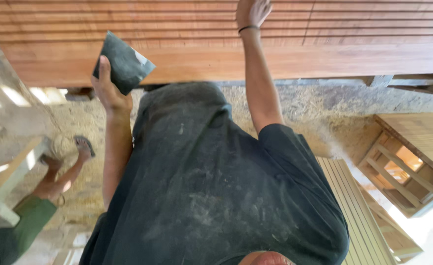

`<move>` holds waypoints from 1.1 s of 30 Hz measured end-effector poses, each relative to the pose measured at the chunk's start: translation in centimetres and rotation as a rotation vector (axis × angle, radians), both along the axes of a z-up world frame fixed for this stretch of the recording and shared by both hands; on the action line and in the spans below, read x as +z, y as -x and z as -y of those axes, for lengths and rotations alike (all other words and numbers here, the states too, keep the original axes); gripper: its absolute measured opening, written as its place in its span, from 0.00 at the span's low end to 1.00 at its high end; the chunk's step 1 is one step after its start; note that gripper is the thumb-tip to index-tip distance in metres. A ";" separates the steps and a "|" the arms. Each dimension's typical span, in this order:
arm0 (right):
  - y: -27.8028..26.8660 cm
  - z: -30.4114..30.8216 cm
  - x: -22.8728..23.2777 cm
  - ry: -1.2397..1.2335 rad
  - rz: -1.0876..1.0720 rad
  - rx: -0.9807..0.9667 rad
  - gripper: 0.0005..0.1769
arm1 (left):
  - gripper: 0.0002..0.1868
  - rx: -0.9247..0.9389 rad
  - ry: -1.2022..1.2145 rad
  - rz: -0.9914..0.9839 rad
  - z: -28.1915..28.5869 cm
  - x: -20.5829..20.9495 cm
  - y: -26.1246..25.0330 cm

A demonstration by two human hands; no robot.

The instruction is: The person sands a large wooden slatted panel using two sanding blocks, moving them back and forth along the grain. The person switches the sanding block between hands and continues smoothing the surface.

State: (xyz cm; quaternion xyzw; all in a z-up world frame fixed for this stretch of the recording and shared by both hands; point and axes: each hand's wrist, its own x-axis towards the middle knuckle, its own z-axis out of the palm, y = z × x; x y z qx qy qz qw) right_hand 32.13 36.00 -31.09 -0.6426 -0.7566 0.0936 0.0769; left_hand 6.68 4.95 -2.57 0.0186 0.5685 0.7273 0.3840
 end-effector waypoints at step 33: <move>4.7 14.4 38.7 -0.068 -0.907 0.902 0.28 | 0.16 -0.033 -0.526 0.148 -6.1 5.1 -3.5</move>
